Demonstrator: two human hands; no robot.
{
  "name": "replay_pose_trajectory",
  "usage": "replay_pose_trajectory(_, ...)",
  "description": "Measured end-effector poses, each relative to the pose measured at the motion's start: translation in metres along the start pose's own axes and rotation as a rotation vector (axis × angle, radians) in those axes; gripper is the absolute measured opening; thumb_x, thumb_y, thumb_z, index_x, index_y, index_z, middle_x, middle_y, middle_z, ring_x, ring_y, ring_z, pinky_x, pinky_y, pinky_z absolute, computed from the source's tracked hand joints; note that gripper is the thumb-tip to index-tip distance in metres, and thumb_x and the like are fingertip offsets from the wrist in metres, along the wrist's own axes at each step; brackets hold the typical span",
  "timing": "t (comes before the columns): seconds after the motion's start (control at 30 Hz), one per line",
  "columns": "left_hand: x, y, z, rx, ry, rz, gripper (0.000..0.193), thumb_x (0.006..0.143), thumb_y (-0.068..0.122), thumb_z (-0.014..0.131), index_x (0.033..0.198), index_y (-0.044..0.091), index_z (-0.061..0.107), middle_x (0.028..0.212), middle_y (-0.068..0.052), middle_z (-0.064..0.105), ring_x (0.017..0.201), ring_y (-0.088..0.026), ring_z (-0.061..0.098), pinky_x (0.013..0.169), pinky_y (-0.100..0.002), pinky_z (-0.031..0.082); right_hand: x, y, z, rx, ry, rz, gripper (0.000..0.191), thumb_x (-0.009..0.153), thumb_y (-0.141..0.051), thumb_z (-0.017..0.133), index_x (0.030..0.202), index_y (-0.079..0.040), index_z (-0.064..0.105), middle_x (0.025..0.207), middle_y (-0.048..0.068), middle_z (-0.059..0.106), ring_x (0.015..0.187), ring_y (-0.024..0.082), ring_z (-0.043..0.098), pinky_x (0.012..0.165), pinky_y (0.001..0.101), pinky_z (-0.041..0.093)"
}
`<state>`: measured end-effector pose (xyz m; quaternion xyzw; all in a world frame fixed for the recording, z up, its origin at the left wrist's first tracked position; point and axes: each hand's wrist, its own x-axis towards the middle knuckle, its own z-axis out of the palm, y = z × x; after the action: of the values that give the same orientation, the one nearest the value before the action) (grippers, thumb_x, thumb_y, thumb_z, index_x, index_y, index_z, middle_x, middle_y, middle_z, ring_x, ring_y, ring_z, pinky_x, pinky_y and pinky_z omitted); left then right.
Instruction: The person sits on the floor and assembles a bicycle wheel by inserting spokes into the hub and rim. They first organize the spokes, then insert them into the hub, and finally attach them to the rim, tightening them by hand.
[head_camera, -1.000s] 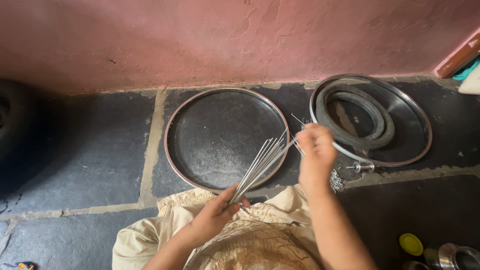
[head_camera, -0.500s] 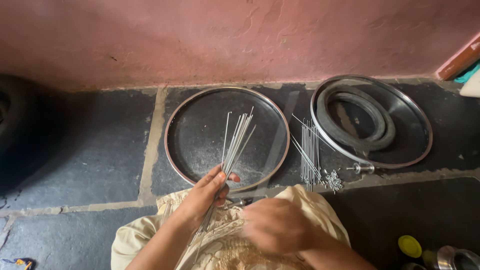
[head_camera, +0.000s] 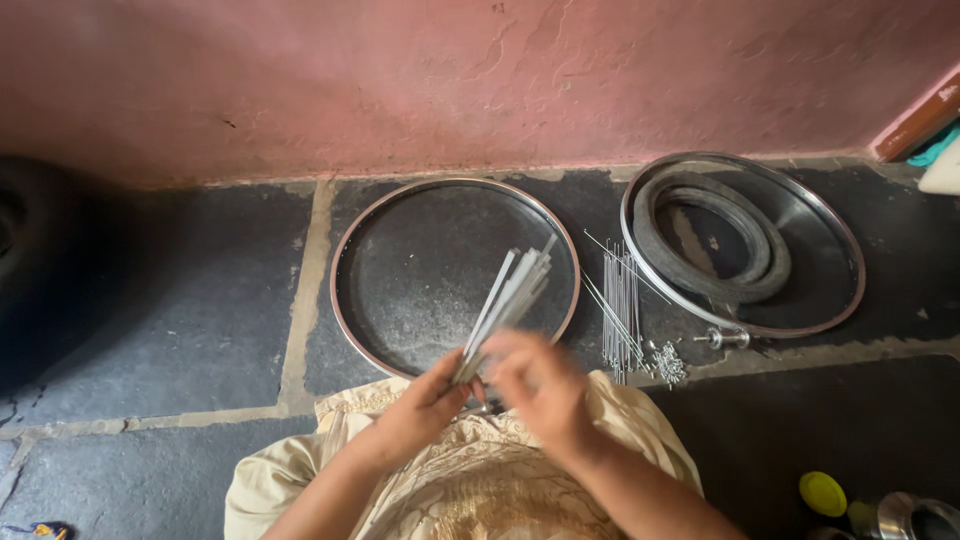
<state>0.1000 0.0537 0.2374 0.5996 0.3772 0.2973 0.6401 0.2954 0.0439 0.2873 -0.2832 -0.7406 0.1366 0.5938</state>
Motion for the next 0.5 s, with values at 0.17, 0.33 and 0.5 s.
replay_pose_trajectory(0.17,-0.006,-0.008,0.01,0.388,-0.003,0.2,0.064,0.096,-0.001,0.053,0.156,0.013,0.034,0.105,-0.007,0.071,0.095,-0.021,0.07,0.082,-0.034,0.056,0.006,0.039,-0.032,0.441,0.209,0.988,0.025,0.094,-0.009,0.068,0.118,-0.004,0.07,0.068,0.005,0.063,0.049,0.008,0.051,0.044,0.0194,0.04)
replay_pose_trajectory(0.33,-0.008,-0.015,0.011,0.492,0.018,0.242,0.065,0.095,-0.001,0.054,0.157,0.01,0.034,0.104,-0.008,0.073,0.095,-0.025,0.072,0.083,-0.035,0.056,0.007,0.046,-0.043,0.532,0.336,0.887,0.015,0.099,-0.013,0.069,0.098,0.001,0.07,0.064,0.003,0.059,0.05,0.008,0.05,0.045,0.0211,0.038)
replay_pose_trajectory(0.5,-0.004,-0.014,0.002,0.234,0.014,0.423,0.063,0.1,-0.004,0.052,0.16,0.005,0.034,0.113,-0.009,0.068,0.108,-0.024,0.066,0.097,-0.033,0.056,0.02,0.025,-0.111,0.508,0.755,0.268,0.012,0.114,-0.013,0.059,0.111,-0.002,0.065,0.071,0.002,0.056,0.057,0.009,0.048,0.052,0.0227,0.038)
